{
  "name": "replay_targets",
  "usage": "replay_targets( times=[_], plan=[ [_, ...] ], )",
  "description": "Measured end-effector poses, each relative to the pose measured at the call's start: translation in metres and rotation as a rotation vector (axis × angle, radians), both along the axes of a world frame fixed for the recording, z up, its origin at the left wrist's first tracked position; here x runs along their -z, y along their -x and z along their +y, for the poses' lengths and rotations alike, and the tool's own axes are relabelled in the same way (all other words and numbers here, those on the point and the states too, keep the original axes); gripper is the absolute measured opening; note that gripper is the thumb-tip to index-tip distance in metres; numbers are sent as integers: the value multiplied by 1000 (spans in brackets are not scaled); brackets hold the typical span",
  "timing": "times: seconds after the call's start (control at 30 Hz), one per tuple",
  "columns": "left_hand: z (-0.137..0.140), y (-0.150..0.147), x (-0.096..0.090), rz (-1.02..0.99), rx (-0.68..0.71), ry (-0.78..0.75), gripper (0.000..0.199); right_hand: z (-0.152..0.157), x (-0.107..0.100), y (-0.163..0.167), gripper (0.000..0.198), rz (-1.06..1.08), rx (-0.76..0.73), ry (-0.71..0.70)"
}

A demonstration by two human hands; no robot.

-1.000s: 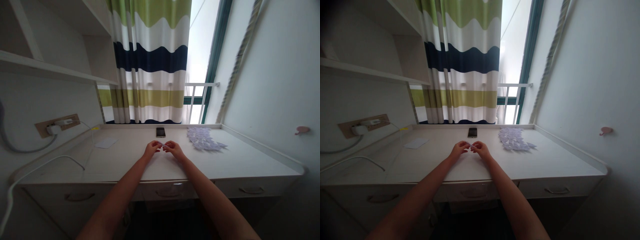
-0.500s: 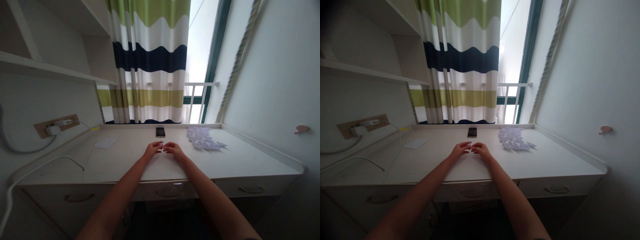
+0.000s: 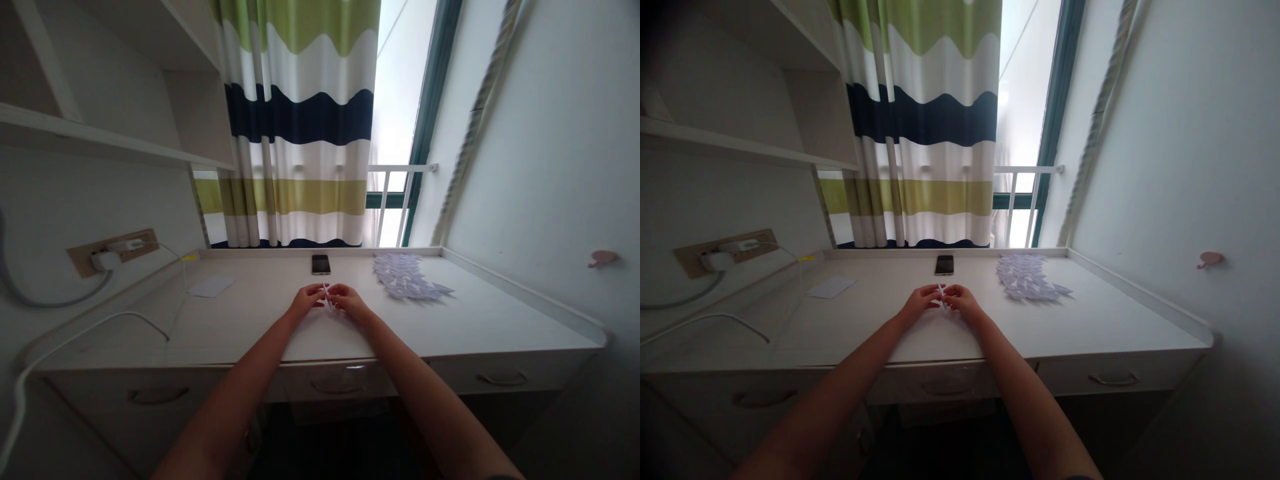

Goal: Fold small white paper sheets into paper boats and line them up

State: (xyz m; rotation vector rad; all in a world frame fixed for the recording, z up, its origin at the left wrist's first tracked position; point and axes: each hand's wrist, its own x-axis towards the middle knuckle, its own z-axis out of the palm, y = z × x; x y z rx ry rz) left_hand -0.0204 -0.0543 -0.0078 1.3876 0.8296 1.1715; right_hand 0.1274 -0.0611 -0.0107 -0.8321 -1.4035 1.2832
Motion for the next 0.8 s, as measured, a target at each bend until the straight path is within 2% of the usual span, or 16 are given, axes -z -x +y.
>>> replay_targets(
  times=[0.2,0.4,0.53,0.67,0.8],
  plan=[
    [2,1,1,-32,74,18,28,-6,-5,2,28,128,-107,51],
    [2,1,3,-65,136,43,25,-7,-5,3,28,144,-122,81],
    [0,2,1,-65,184,37,30,-8,-6,2,24,145,-138,91],
    [-2,1,0,-49,172,24,28,-6,-4,3,24,147,-134,109],
    [-1,-1,2,1,103,-56,22,-4,-1,4,24,111,-134,145]
  ],
)
